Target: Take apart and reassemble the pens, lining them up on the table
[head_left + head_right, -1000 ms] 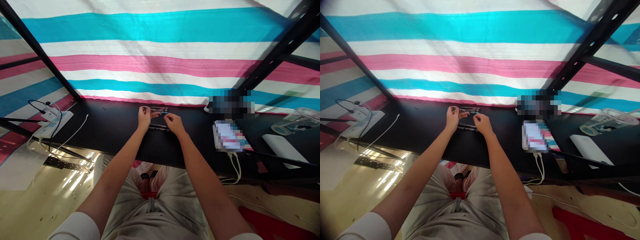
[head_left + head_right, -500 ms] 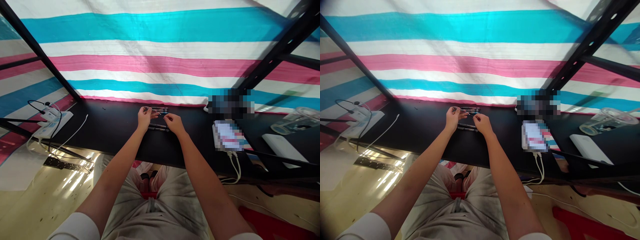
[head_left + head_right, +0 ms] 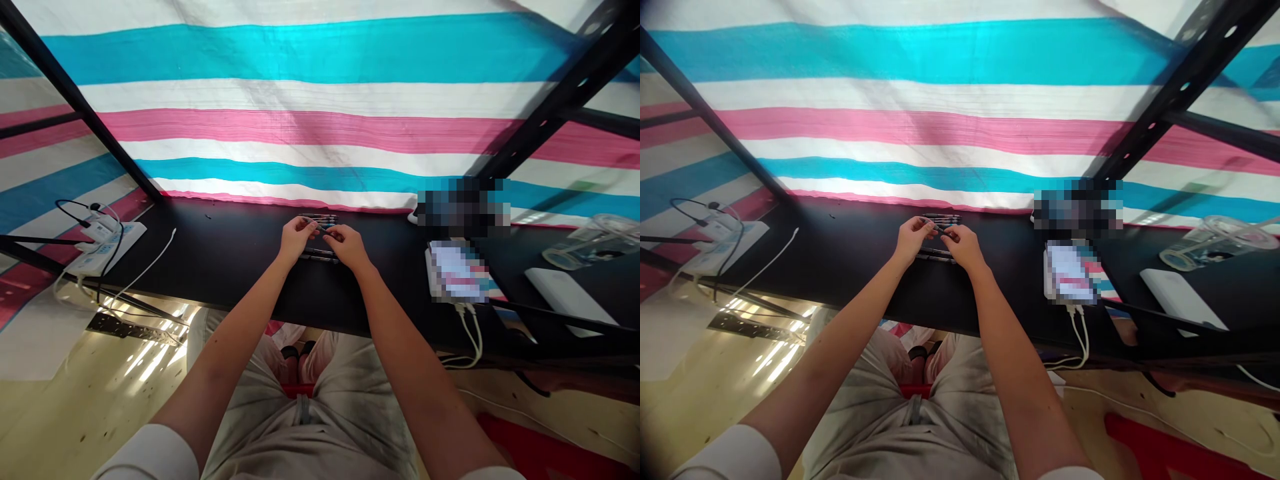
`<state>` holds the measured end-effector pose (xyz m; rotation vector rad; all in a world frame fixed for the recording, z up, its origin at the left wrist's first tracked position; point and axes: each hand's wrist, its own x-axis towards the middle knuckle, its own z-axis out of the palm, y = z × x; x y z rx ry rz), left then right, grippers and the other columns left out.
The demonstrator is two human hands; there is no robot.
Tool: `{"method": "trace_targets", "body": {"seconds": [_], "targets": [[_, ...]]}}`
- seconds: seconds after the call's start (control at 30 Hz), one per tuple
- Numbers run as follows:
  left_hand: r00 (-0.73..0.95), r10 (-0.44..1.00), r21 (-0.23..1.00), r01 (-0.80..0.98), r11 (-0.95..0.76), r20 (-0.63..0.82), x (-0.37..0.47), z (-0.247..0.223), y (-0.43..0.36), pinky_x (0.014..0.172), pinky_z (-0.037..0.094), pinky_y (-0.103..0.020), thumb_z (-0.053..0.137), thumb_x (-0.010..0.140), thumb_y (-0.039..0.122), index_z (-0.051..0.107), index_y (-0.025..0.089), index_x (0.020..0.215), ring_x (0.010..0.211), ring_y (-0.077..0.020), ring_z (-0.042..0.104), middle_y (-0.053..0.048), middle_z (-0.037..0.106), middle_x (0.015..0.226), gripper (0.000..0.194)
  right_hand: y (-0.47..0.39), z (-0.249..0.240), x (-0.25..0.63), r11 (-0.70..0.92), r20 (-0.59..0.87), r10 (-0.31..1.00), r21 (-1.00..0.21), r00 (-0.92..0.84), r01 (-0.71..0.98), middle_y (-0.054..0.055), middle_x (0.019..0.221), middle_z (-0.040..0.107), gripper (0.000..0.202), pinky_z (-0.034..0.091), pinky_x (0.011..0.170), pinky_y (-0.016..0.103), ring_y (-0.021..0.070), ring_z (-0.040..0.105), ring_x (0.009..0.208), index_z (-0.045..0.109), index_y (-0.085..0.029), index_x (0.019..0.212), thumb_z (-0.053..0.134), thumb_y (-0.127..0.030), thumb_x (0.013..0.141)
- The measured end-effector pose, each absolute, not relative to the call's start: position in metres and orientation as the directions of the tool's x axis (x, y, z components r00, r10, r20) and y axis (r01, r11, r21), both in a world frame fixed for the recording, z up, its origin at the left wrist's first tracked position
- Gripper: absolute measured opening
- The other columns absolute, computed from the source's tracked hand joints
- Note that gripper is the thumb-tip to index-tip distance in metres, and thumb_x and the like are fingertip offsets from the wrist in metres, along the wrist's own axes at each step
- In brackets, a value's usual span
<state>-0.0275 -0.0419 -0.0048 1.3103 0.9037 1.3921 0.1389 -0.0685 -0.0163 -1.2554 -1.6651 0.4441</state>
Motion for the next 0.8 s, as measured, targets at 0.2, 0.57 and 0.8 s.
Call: {"method": "trace_targets", "body": {"seconds": [0.2,0.57,0.8], "targets": [[0.091,0.964,0.967,-0.069,-0.245,0.251,-0.0282,-0.0038,-0.0440,0.060,0.051,-0.025,0.077,0.076,0.036,0.068,0.015,0.079,0.061,-0.0121,0.061,0.000,0.064,0.065,0.023,-0.0666,-0.0175,0.1377,0.399,0.450,0.893,-0.809,0.018,0.431,0.003,0.084,0.059,0.026,0.050,0.071,0.034,0.0153,0.054,0.067,0.064,-0.018,0.096,0.062,-0.025,0.070],[0.168,0.951,0.965,-0.061,-0.253,0.260,-0.0275,-0.0045,-0.0451,0.065,0.052,-0.027,0.073,0.079,0.027,0.067,0.015,0.086,0.067,-0.0136,0.063,-0.001,0.064,0.069,0.016,-0.0657,-0.0200,0.1369,0.333,0.344,0.939,-0.904,-0.006,0.266,0.002,0.078,0.063,0.021,0.053,0.066,0.033,0.0158,0.061,0.064,0.062,-0.020,0.092,0.062,-0.032,0.074],[0.103,0.974,0.976,-0.095,-0.194,0.204,-0.0237,-0.0051,-0.0445,0.060,0.048,-0.024,0.073,0.084,0.031,0.058,0.016,0.105,0.069,-0.0135,0.064,-0.003,0.066,0.082,0.030,-0.0653,-0.0218,0.1366,0.365,0.373,0.928,-0.892,-0.024,0.265,0.001,0.077,0.063,0.020,0.053,0.067,0.034,0.0160,0.062,0.064,0.062,-0.019,0.094,0.057,-0.028,0.077]]}}
